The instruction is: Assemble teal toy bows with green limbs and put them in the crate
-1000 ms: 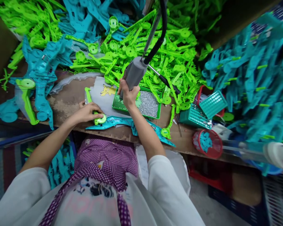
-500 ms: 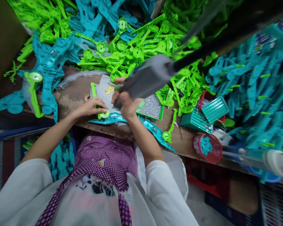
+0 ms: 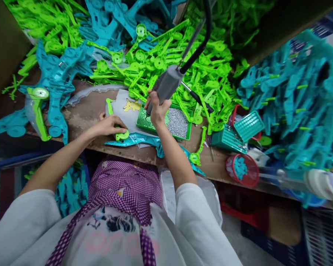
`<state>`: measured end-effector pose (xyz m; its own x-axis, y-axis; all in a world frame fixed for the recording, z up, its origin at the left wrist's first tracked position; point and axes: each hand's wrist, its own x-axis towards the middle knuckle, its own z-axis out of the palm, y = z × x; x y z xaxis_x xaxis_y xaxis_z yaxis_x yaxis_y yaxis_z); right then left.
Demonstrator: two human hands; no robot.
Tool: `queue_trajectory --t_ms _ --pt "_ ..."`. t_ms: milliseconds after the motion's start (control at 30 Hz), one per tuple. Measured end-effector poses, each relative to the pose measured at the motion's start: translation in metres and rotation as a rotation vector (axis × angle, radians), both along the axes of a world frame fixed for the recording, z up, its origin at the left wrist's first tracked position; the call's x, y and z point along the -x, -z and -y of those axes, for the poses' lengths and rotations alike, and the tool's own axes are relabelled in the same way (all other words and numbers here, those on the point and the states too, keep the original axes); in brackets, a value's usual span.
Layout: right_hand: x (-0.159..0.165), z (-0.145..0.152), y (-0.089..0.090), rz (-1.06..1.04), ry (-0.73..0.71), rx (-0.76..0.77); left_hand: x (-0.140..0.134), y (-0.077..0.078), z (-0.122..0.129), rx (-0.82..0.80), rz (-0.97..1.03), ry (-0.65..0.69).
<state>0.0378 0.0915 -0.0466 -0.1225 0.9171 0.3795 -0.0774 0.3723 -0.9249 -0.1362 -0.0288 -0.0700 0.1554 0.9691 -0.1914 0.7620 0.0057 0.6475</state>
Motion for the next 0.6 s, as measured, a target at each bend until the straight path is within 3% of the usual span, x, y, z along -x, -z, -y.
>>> queue_trajectory --t_ms 300,600 --pt "0.002 0.001 0.003 -0.001 -0.007 0.024 0.0 -0.001 0.001 0.003 -0.003 0.012" --pt "-0.004 -0.001 -0.009 -0.06 0.046 0.058 0.0 -0.003 0.001 0.028 0.003 0.003"
